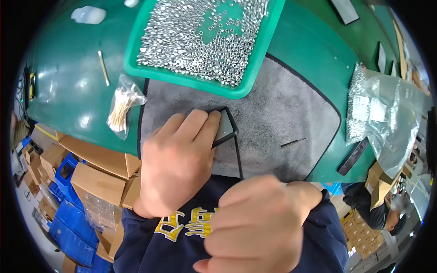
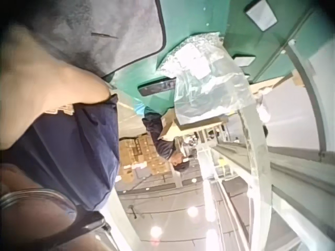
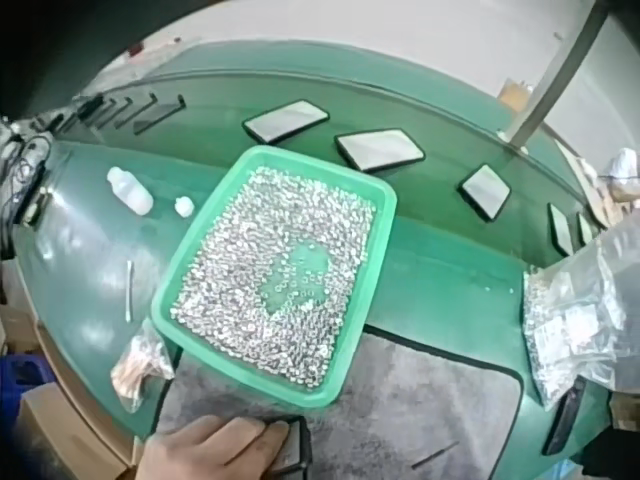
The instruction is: The person assembles components by attaching small parts onto panels, tightening screws using a screwdriver, and placing the assembled pieces onto a conveyor belt.
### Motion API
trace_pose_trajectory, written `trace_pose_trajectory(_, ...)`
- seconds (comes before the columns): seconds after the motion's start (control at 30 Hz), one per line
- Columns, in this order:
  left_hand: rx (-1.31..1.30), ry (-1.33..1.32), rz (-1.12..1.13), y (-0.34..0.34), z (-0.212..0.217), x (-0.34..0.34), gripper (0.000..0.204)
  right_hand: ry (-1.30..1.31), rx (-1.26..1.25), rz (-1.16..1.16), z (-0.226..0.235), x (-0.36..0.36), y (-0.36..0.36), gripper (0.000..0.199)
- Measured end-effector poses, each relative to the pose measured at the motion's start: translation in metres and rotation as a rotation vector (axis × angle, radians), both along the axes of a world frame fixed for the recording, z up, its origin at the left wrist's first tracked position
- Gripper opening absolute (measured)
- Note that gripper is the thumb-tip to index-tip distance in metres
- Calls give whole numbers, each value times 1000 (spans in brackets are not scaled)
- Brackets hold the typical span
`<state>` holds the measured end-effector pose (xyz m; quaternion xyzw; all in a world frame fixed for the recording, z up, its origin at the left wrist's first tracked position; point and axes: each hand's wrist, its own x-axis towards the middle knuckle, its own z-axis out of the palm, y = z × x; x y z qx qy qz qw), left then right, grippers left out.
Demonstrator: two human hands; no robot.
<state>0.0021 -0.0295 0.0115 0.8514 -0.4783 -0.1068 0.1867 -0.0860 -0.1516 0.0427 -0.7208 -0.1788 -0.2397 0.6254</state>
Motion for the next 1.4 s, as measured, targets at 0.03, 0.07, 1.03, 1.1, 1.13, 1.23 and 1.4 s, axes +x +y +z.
trace_pose_trajectory(0.03,-6,6,7,3,-4,0,27,-19,-11,31,-1,0,-8,21)
trace_pose_trajectory(0.07,-19,11,17,8,-4,1,23,15,103,78,5,2,-21,24)
trace_pose_trajectory(1.03,-82,-125,-56,7,-4,0,14,-184,346,186,130,-33,-146,38)
trace_pose_trajectory(1.1,-111,-161,-78,0,-5,3,14,-197,287,182,136,-26,-158,37)
trace_pose_trajectory(1.13,-134,-179,-40,4,-3,3,14,-206,256,222,140,-14,-159,37)
trace_pose_trajectory(1.23,-68,-152,-27,8,-3,0,16,-196,63,266,144,6,-142,38)
trace_pose_trajectory(1.4,-130,-247,-33,16,-13,1,20,-244,-53,604,125,51,-70,44)
